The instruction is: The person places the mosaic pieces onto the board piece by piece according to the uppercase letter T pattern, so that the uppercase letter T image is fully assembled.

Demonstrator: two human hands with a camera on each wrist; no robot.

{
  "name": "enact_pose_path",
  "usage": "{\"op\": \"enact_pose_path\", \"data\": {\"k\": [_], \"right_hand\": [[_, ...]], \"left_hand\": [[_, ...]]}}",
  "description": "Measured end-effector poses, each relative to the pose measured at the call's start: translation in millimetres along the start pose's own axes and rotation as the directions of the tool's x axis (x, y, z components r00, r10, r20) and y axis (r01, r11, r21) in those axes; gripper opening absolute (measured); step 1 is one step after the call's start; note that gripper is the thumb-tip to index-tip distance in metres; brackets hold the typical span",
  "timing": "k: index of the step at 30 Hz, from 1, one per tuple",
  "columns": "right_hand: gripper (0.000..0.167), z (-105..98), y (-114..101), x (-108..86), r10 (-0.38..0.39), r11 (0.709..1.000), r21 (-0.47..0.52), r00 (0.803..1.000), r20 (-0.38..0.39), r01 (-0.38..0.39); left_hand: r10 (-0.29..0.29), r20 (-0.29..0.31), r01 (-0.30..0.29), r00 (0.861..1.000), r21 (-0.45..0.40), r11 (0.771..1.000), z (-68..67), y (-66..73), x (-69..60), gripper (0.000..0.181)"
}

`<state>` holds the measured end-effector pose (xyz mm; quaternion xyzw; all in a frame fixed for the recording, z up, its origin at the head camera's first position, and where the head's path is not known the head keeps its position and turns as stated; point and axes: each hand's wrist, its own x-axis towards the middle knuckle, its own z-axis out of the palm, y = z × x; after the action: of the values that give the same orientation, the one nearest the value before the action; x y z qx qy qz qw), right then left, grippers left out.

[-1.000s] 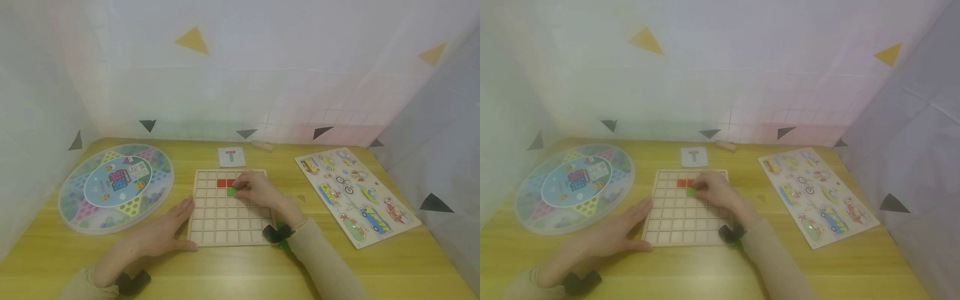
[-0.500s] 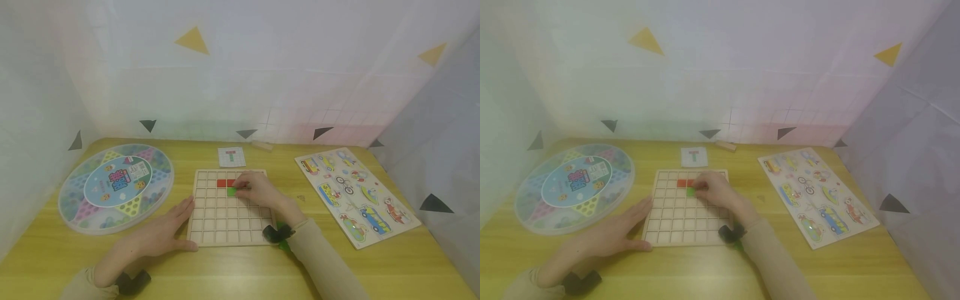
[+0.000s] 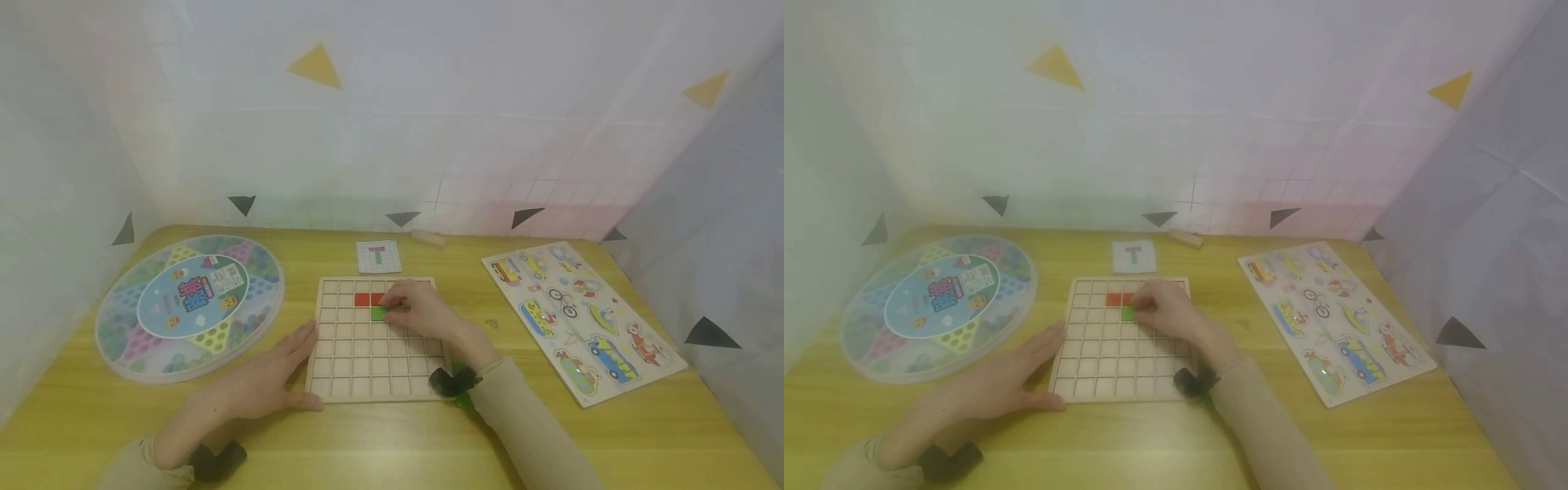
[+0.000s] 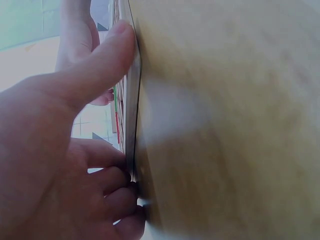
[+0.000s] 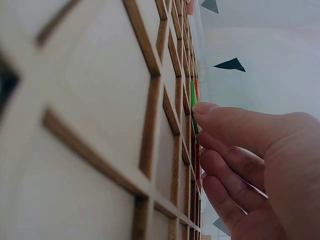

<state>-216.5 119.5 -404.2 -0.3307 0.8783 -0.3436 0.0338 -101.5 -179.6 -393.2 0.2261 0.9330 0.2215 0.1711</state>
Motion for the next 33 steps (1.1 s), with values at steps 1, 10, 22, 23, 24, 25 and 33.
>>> {"op": "enact_pose_path", "data": {"k": [1, 10, 22, 23, 24, 25, 33], "right_hand": [[0.02, -0.2, 0.2, 0.0, -0.001, 1.0, 0.005, 1.0, 0.002, 0.001], [0.025, -34.1, -5.9, -11.3, 0.076, 0.989, 0.128, 0.996, -0.051, -0.069], [0.026, -68.0, 3.9, -55.7, 0.074, 0.997, 0.014, 0.997, -0.029, -0.074], [0.026, -70.1, 5.4, -60.1, 0.068, 0.998, 0.002, 0.997, -0.033, -0.068], [0.025, -71.8, 8.0, -64.4, 0.061, 0.998, -0.011, 0.997, -0.037, -0.061], [0.025, -73.3, 10.5, -68.7, 0.056, 0.998, -0.022, 0.998, -0.04, -0.057], [0.029, -79.8, 24.5, -97.3, 0.11, 0.994, -0.015, 0.994, -0.013, -0.11]], "left_hand": [[0.0, -0.001, 0.0, 1.0, 0.0, 1.0, -0.1, 0.3, 0.0, 0.112], [0.005, -0.005, -0.006, 1.0, -0.018, 1.0, 0.2, 0.9, -0.5, 0.112], [0.014, -0.004, -0.014, 1.0, -0.016, 1.0, -0.5, 2.0, -1.2, 0.111], [0.016, -0.004, -0.016, 1.0, -0.016, 1.0, -0.5, 2.3, -1.3, 0.111], [0.016, -0.004, -0.016, 1.0, -0.015, 1.0, -0.4, 2.5, -1.4, 0.111], [0.016, -0.005, -0.016, 1.0, -0.012, 1.0, -0.3, 2.5, -1.5, 0.111], [0.011, -0.005, -0.011, 1.0, -0.001, 1.0, 0.3, 1.4, -1.5, 0.111]]}}
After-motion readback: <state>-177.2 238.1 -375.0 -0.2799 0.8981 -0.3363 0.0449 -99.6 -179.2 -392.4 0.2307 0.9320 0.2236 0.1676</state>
